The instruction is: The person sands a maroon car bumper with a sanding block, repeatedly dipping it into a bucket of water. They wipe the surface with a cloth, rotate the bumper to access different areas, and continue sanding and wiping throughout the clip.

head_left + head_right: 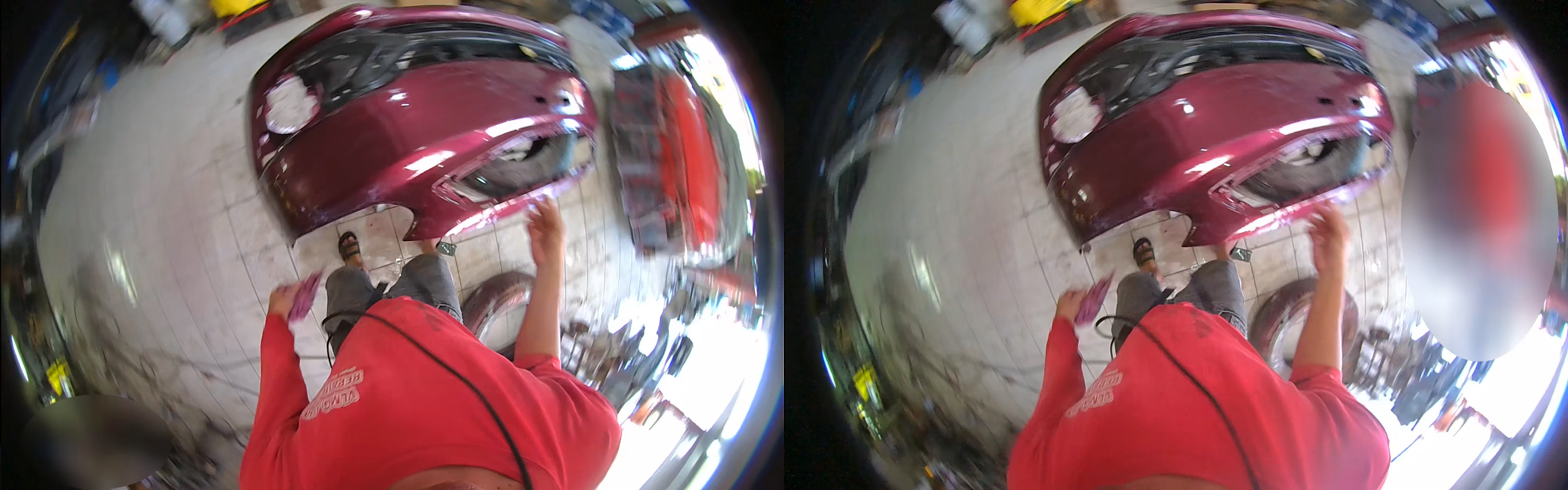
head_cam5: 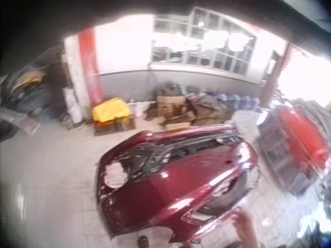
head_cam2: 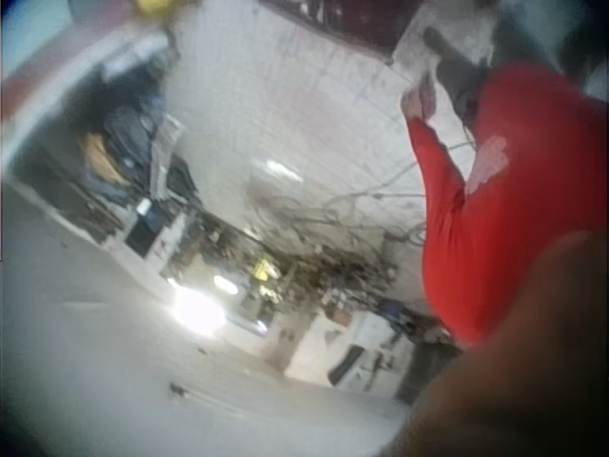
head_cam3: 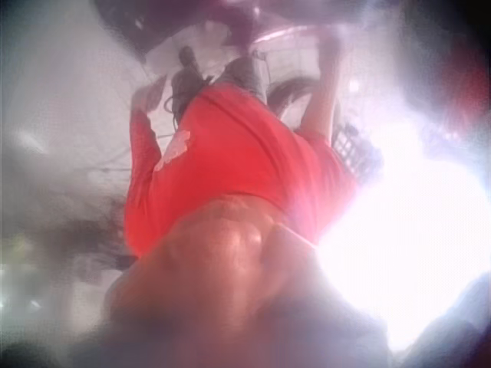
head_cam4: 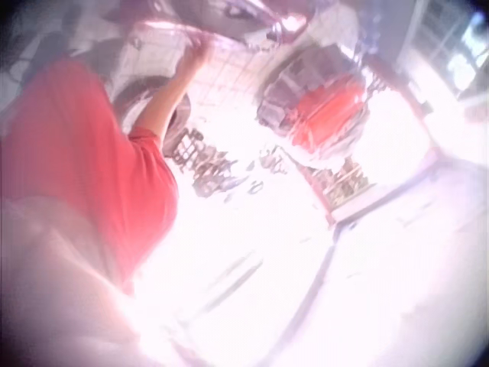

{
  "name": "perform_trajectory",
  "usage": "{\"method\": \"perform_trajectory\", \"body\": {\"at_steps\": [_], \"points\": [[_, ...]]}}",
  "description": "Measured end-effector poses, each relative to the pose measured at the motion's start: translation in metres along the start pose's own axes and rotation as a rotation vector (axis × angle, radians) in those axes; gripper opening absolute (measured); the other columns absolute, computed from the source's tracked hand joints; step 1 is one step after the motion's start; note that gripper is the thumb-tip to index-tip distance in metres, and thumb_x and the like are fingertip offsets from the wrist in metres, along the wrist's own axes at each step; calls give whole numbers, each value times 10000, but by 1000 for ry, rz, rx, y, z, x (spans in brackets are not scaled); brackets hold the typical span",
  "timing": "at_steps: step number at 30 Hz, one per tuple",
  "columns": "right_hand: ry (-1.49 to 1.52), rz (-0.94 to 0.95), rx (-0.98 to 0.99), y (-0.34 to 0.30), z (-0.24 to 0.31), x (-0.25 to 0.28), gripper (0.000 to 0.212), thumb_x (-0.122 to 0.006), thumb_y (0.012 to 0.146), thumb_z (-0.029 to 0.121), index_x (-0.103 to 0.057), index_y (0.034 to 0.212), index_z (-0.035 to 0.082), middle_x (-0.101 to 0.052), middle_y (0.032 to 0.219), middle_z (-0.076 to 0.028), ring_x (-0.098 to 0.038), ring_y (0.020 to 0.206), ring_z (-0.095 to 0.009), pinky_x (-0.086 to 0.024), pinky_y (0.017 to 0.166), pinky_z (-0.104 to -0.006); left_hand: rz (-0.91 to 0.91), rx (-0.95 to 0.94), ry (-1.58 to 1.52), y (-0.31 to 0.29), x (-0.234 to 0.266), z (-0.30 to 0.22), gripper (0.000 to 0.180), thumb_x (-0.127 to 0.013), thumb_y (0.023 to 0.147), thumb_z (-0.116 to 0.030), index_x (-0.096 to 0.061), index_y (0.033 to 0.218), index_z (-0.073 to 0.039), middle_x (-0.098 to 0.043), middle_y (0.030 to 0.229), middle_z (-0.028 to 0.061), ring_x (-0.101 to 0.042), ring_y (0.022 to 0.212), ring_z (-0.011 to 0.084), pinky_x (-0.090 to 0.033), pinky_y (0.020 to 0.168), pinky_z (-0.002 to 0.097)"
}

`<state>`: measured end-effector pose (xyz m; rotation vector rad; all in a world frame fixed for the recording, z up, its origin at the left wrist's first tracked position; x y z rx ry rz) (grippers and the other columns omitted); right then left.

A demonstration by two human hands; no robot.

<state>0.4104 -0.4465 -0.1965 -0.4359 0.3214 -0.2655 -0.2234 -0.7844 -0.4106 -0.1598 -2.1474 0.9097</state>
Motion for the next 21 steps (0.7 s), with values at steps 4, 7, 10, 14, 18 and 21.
{"method": "perform_trajectory", "body": {"at_steps": [4, 7, 10, 14, 18, 21], "points": [[-103, 208, -83, -86, -40, -99, 433, -705, 1056, 280, -680, 1412, 36, -790, 1222, -87, -750, 904, -153, -568, 683, -281, 212, 134, 502, -74, -13, 180, 789, -339, 1090, -686, -811, 1123, -54, -785, 1132, 243, -728, 1131, 426, -530, 1011, 535], [-291, 419, -168, -126, -72, -156, 483, -757, 1028, 298, -683, 1421, 28, -782, 1270, -107, -753, 914, -163, -583, 663, -276, 359, 52, 664, -123, -3, 225, 502, -308, 1155, -483, -702, 1315, -216, -799, 1026, 202, -770, 970, 411, -578, 864, 596], [-451, 556, -249, -161, -118, -200, 517, -796, 1003, 357, -712, 1405, 44, -779, 1227, -94, -758, 946, -164, -594, 687, -291, -33, 526, 294, -144, 3, 243, 695, -577, 1048, -630, -783, 864, 8, -788, 909, 249, -770, 868, 417, -576, 824, 550], [-541, 720, -385, -191, -218, -232, 608, -822, 978, 420, -681, 1455, 71, -751, 1258, -88, -759, 984, -191, -618, 719, -326, -335, 502, -344, -122, 22, 274, 497, -827, 963, -411, -767, 938, 82, -789, 896, 179, -722, 800, 269, -597, 761, 451], [-455, 741, -515, -229, -312, -260, 779, -819, 937, 560, -609, 1528, 98, -620, 1480, -127, -736, 1082, -276, -657, 759, -411, -449, 223, -748, -75, 78, 207, 453, -727, 1030, -341, -741, 1080, 109, -774, 1060, 193, -721, 892, 268, -607, 781, 424], [-208, 707, -632, -262, -376, -280, 941, -790, 912, 668, -492, 1629, 136, -513, 1606, -150, -673, 1238, -373, -654, 832, -521, -302, 31, -664, -27, 114, 140, 452, -709, 1071, -341, -676, 1259, 69, -726, 1228, 156, -704, 1041, 247, -576, 925, 397]]}}
Point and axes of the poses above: each hand's wrist, its own y-axis towards the middle knuckle, its own x-axis out of the back of the hand, z = x × y, the point moved 3 cm from there along y, towards the middle knuckle
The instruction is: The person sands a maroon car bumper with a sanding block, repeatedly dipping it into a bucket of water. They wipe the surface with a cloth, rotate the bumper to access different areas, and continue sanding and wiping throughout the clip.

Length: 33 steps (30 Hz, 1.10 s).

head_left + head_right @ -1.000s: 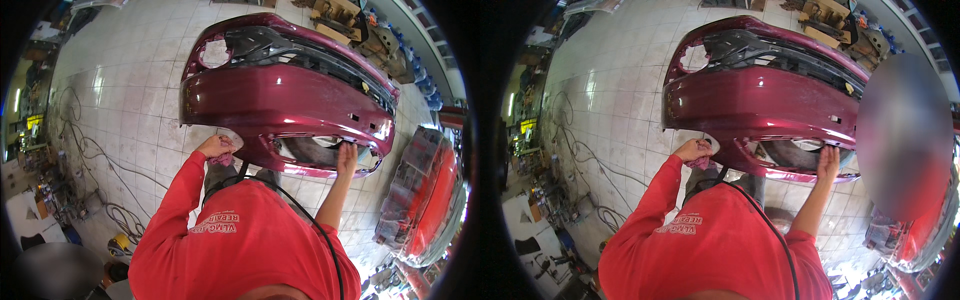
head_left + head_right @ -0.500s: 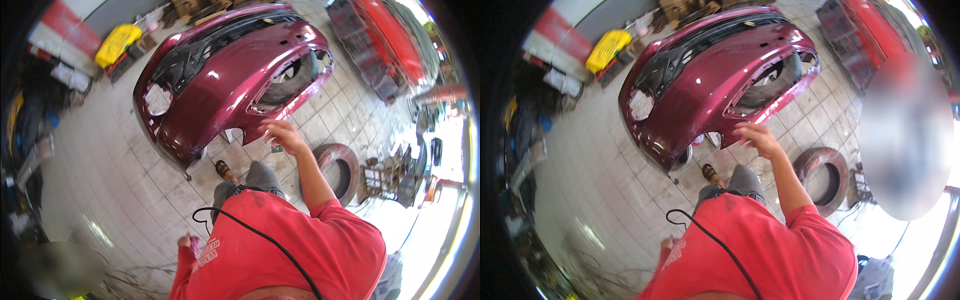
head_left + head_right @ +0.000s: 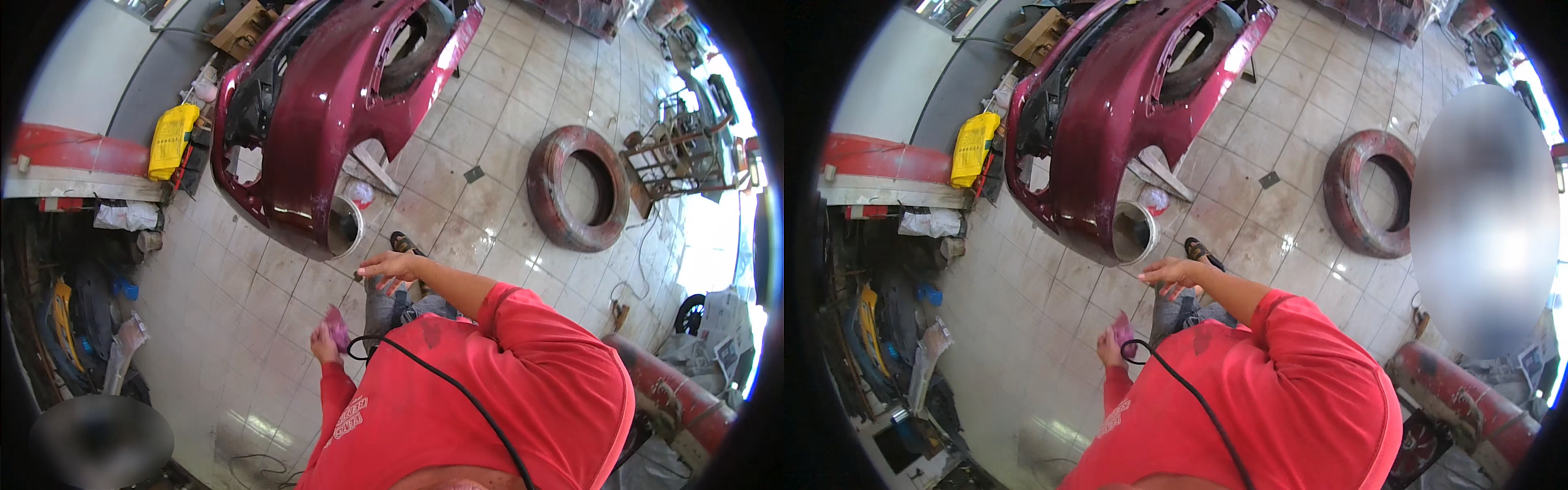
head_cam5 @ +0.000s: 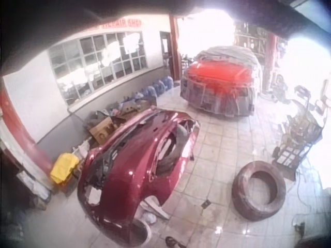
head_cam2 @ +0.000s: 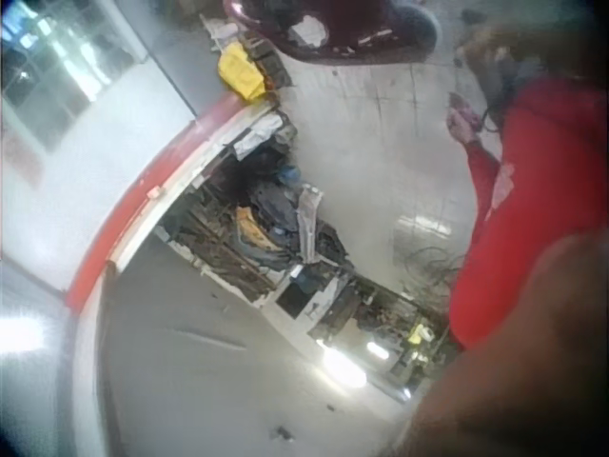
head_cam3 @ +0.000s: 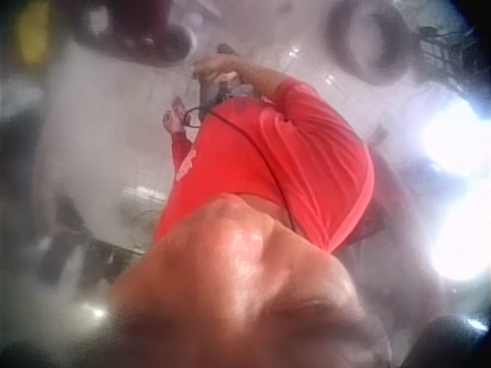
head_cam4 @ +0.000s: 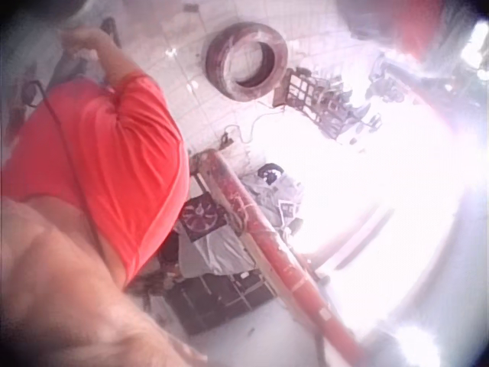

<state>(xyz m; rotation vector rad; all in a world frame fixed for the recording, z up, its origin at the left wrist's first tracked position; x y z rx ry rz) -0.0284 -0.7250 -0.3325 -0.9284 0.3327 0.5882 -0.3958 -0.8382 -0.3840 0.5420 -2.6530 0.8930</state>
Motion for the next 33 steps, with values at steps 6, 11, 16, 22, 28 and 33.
{"method": "perform_trajectory", "body": {"at_steps": [6, 11, 16, 22, 28, 33], "points": [[504, -122, 20, 19, -52, -59, 910, -794, 882, 701, -500, 1607, 235, -604, 1502, -142, -669, 1263, -402, -578, 1009, -658, 709, 71, -273, -45, -102, -170, 531, -624, 1124, -347, -535, 1542, -33, -625, 1462, 125, -616, 1327, 217, -521, 1084, 394], [708, -171, 186, 29, -85, -41, 429, -834, 966, 247, -675, 1329, 81, -773, 1139, -73, -765, 1023, -262, -658, 889, -475, 928, 89, -188, -7, -97, -119, 664, -726, 1069, -268, -441, 1629, -52, -543, 1586, 153, -570, 1388, 206, -460, 1153, 367], [572, -670, 62, 17, -142, -37, 285, -810, 944, 129, -749, 1203, 27, -773, 1071, -103, -767, 897, -204, -644, 771, -359, 859, 205, -118, 80, -18, -42, 741, -796, 983, -82, -427, 1622, -23, -553, 1572, 193, -542, 1437, 264, -491, 1166, 405], [488, -995, 36, 68, -134, -90, 267, -834, 934, 179, -749, 1104, -8, -746, 896, -56, -730, 765, -170, -601, 701, -323, 822, 258, 166, 230, 84, 37, 815, -768, 869, -12, -471, 1626, -69, -597, 1534, 140, -645, 1216, 188, -568, 915, 351], [-239, -1121, -36, 181, -133, -98, 311, -760, 897, 219, -757, 1154, 46, -783, 958, -191, -775, 864, -312, -612, 795, -409, 875, -132, 634, 329, 37, 3, 583, -613, 844, 20, -702, 1410, -85, -720, 1426, 97, -751, 1090, 230, -604, 939, 359], [-363, -1204, 292, 272, -132, -58, 324, -732, 929, 254, -781, 1220, 121, -762, 972, -169, -743, 863, -292, -582, 824, -413, 788, -766, 634, 370, -46, 3, 381, -604, 910, -25, -779, 1244, -81, -731, 1381, 116, -722, 1202, 324, -579, 1031, 412]]}}
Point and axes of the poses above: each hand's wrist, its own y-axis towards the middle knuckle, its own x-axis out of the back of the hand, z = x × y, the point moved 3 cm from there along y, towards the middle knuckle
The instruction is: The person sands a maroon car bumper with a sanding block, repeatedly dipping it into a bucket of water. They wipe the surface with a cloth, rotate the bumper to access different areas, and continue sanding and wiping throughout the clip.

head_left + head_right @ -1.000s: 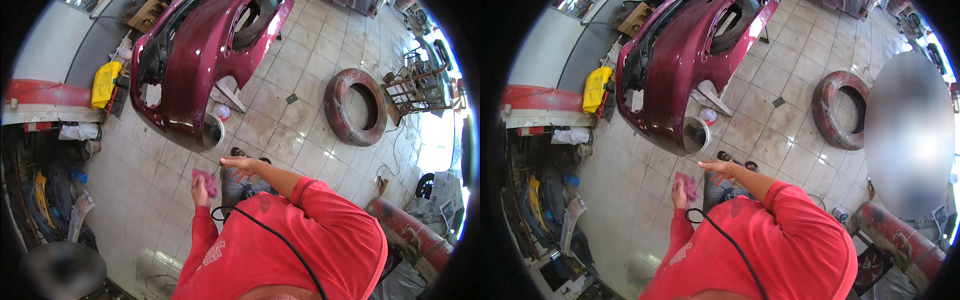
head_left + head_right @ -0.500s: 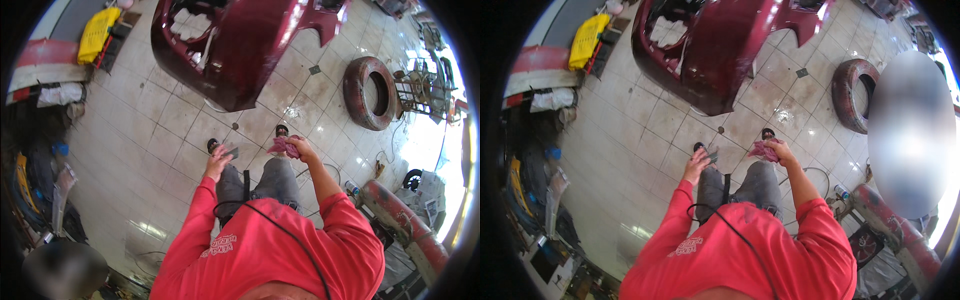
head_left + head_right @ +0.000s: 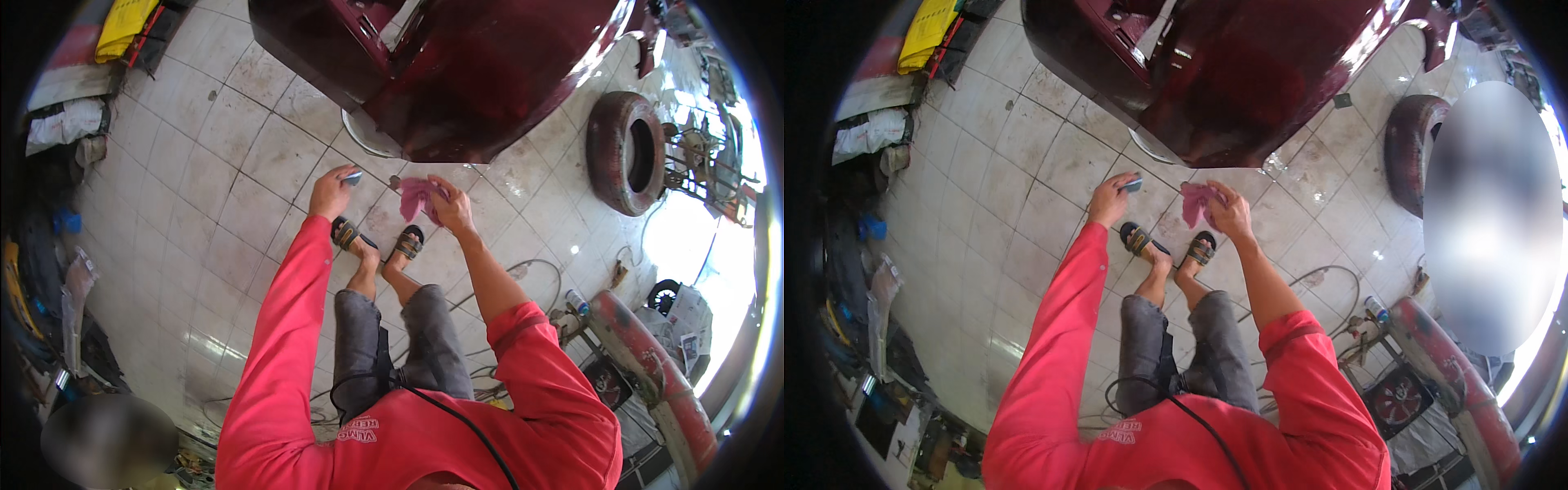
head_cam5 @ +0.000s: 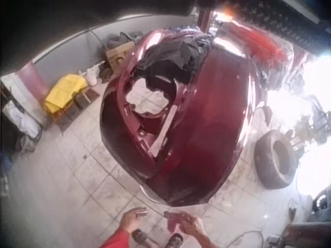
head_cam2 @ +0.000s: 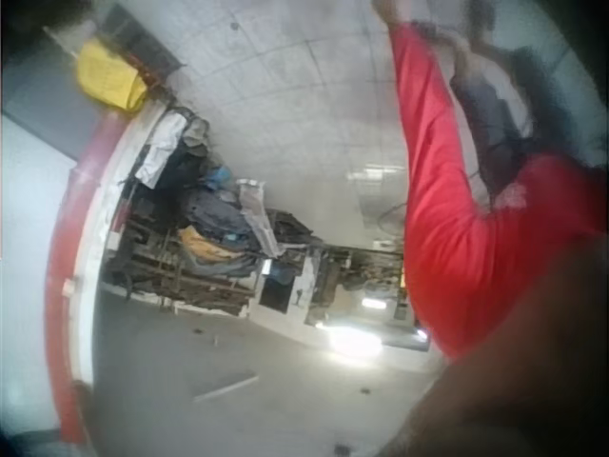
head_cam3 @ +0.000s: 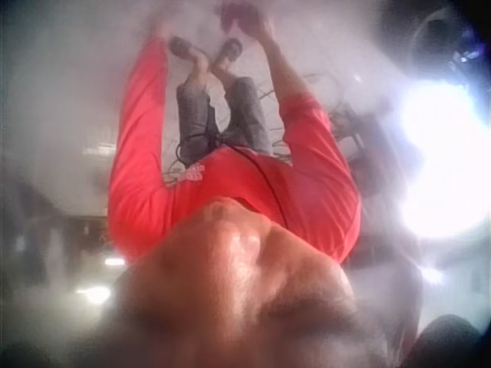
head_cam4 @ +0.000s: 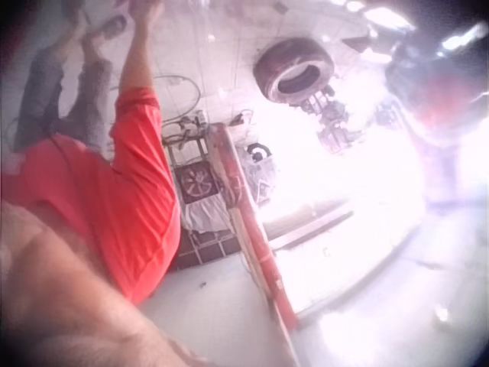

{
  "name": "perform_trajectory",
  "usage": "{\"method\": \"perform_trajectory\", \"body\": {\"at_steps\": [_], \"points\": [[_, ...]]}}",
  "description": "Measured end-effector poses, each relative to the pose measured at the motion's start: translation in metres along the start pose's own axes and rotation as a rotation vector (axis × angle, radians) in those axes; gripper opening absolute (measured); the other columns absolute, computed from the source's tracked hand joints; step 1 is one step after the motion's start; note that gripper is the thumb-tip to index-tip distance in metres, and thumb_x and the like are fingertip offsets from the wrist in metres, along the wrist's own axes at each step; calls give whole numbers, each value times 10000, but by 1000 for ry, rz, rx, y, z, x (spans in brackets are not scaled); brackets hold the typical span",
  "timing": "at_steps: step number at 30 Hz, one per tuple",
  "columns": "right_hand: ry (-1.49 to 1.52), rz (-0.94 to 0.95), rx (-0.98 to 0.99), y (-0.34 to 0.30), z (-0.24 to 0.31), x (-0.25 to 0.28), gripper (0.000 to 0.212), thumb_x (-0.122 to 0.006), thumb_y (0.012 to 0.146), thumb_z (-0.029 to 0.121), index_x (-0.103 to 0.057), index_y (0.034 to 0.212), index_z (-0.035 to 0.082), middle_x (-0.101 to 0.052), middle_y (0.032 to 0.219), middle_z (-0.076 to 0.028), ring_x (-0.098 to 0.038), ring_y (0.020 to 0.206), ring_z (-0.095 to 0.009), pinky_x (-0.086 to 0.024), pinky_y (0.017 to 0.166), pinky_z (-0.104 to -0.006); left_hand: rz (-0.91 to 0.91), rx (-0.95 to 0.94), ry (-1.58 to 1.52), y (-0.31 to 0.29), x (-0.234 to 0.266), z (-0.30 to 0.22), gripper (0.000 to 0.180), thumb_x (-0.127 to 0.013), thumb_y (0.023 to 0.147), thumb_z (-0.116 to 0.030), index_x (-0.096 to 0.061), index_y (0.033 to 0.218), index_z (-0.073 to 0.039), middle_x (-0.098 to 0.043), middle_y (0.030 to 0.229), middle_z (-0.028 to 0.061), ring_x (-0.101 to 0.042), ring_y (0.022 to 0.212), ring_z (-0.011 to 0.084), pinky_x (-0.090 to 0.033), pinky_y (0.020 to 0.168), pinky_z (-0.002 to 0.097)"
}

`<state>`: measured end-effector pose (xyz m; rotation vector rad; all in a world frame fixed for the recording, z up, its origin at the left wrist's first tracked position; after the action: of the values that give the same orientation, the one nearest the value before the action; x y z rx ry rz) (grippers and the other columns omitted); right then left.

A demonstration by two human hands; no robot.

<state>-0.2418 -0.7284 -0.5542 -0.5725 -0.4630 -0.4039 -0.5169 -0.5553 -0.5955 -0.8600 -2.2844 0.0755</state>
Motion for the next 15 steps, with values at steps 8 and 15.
{"method": "perform_trajectory", "body": {"at_steps": [8, 15], "points": [[-403, -129, 490, 125, -46, -90, 364, -726, 942, 300, -771, 1300, 253, -726, 1291, -161, -669, 1200, -410, -539, 1023, -515, 371, -120, 558, 123, -100, 20, 324, -650, 988, -363, -803, 1116, -109, -781, 1172, 175, -736, 1100, 383, -599, 950, 460], [-526, -265, 767, 171, -65, -114, 442, -723, 945, 376, -739, 1343, 186, -749, 1257, -95, -700, 1148, -337, -554, 1013, -458, 199, -567, 775, 121, -125, 13, 634, -639, 941, -725, -833, 996, -124, -793, 904, 135, -783, 867, 344, -616, 751, 490]]}}
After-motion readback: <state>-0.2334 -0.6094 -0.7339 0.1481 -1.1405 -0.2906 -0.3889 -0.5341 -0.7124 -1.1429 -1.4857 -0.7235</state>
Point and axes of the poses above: each hand's wrist, its own y-axis towards the middle knuckle, its own x-axis out of the back of the hand, z = x × y, the point moved 3 cm from there along y, towards the middle knuckle
